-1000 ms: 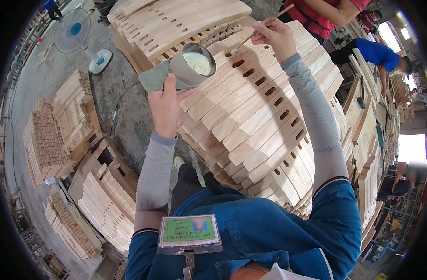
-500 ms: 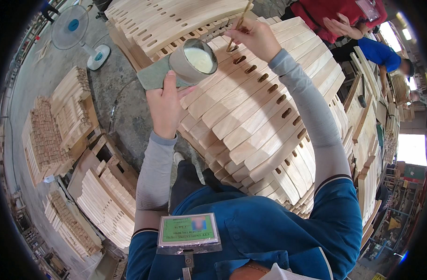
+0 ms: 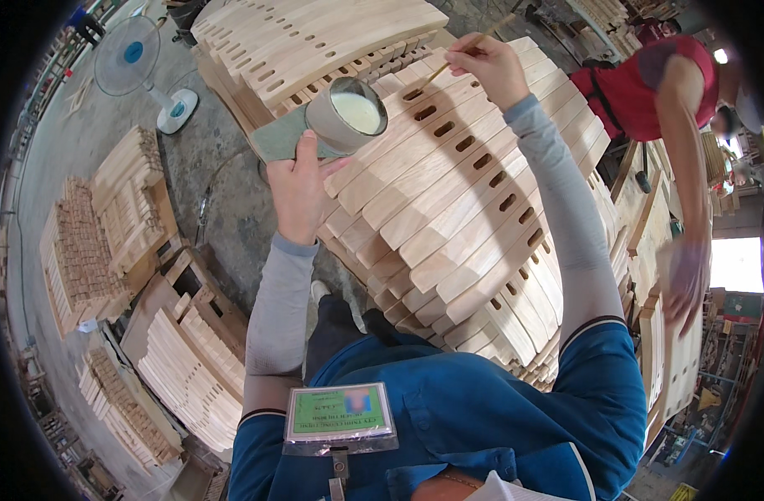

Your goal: The person applies a milky liquid to the surfaces and holes of stacked wooden slats using a brush and container. After finishing the application, the person stacks the treated slats and uses a pneumatic nail gun to fasten them together.

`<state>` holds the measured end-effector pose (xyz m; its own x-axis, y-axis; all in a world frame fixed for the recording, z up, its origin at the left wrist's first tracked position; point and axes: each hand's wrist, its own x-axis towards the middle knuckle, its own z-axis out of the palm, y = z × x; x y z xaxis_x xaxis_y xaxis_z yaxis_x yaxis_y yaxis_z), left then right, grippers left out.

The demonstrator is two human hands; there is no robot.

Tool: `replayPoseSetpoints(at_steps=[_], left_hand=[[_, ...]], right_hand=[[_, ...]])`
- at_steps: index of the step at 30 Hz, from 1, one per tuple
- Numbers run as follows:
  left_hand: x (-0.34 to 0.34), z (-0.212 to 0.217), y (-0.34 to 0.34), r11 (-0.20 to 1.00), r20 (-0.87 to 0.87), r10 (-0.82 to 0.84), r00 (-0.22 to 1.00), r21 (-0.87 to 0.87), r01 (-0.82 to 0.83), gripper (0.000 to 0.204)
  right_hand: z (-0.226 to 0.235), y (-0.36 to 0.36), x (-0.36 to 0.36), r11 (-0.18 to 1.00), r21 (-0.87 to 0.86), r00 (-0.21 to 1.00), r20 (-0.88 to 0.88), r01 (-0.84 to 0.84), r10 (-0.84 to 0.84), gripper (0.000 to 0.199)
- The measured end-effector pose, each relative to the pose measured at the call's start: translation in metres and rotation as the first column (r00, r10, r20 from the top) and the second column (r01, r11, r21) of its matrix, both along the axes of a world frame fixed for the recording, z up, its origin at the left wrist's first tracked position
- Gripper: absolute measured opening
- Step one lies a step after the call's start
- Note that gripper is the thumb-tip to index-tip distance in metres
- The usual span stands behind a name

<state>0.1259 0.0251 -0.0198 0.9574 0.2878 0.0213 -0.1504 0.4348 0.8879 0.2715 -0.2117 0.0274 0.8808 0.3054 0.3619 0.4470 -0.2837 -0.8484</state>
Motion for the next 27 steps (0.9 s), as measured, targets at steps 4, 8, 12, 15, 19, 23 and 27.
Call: replayPoseSetpoints(at_steps=[4,8,12,15,19,23,27], left_hand=[[-0.008,0.004,0.009,0.999,0.021,0.025,0.999,-0.043,-0.024,0.026],[-0.023,0.013,0.015,0.998,0.024,0.040,0.999,-0.043,-0.039,0.026],[-0.036,0.015,0.018,0.997,0.020,0.053,0.998,-0.062,-0.052,0.027],[-0.042,0.020,0.019,0.997,0.038,0.057,0.998,-0.057,-0.055,0.027],[-0.050,0.025,0.022,0.998,0.033,0.049,0.998,-0.052,-0.047,0.029],[-0.059,0.035,0.026,1.000,0.074,0.001,0.997,0.017,-0.002,0.029],[-0.072,0.062,0.018,0.998,0.154,-0.014,0.988,0.063,0.005,0.028]], right_hand=[[0.014,0.000,-0.048,0.974,-0.217,0.979,0.203,0.063,-0.018,0.010],[-0.007,-0.011,-0.089,0.869,-0.494,0.804,0.506,-0.027,0.312,0.012],[-0.021,-0.016,-0.094,0.698,-0.715,0.627,0.534,-0.023,0.567,0.020],[-0.023,-0.016,-0.094,0.678,-0.731,0.636,0.488,-0.077,0.598,0.016],[-0.014,-0.021,-0.092,0.728,-0.685,0.686,0.510,-0.041,0.518,0.018],[0.020,-0.011,-0.114,0.993,-0.114,0.928,0.372,0.029,0.015,0.012],[0.080,-0.001,-0.161,0.876,0.459,0.989,0.049,-0.147,0.141,0.006]])
